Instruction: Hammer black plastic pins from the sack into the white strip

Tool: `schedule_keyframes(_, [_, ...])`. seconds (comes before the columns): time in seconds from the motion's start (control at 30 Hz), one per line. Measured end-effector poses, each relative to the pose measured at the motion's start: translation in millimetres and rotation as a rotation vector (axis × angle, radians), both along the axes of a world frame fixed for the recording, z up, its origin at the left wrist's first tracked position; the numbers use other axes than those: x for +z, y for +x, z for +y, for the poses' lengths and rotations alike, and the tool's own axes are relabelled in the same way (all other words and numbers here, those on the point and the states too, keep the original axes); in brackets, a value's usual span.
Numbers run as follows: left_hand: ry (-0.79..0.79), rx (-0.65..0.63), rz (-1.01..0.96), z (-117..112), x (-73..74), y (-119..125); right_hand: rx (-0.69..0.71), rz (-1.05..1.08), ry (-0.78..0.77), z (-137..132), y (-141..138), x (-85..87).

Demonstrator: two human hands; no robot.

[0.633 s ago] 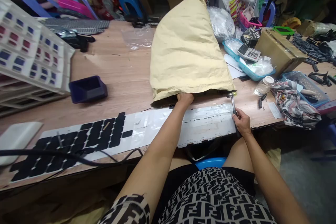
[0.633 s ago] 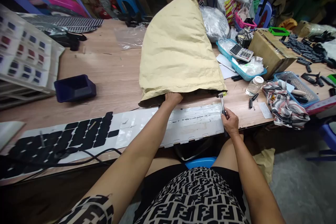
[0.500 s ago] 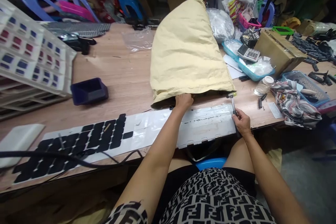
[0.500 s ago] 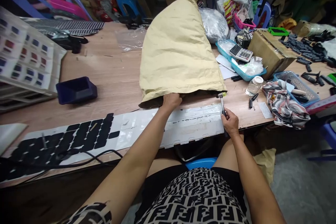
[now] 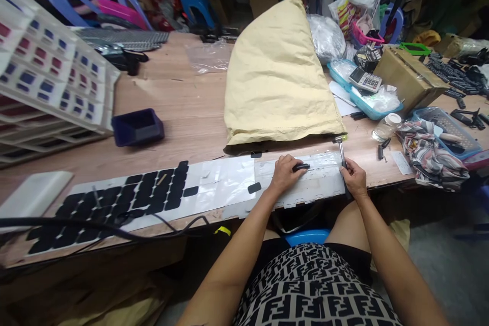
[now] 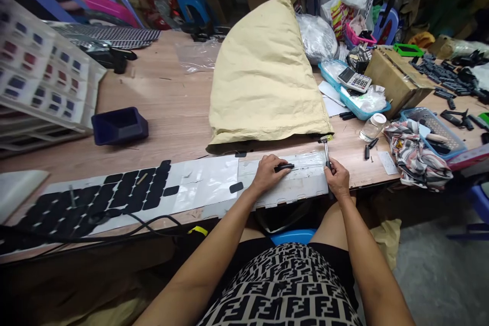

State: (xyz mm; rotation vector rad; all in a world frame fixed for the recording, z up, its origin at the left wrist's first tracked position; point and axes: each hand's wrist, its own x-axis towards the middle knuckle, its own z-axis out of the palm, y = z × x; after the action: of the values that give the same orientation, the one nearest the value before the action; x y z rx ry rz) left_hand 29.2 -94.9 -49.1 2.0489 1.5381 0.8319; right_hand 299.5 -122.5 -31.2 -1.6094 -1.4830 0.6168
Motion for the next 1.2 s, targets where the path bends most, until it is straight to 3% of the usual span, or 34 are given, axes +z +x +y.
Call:
schedule_keyframes(0.27, [-0.034,0.062,-0.108,7.8,-2.5,-2.4,-0.011,-0.289,0.146,-17.8,-15.3,14.9])
schedule_keyframes(0.47, [-0.063,0.082,-0.098,9.5,-2.4,-1.6,0.257,-0.384,0.179,-49.7,-46.9,27.3])
schedule_keyframes(0.57, [-0.045,0.082,-0.112,9.2,-3.2,-1.5,0.318,-0.437,0.223,-55.9,-56.6,25.7])
schedule_keyframes(1.03, [-0.065,0.070,-0.141,12.3,-3.0,-1.6,0.409,-0.445,0.206,-50.9,-67.6,25.1])
schedule_keyframes(1.2, [-0.074,0.069,-0.164,11.1,-3.4,-1.3,0.259,-0.368,0.147,-35.4,-40.2,21.9])
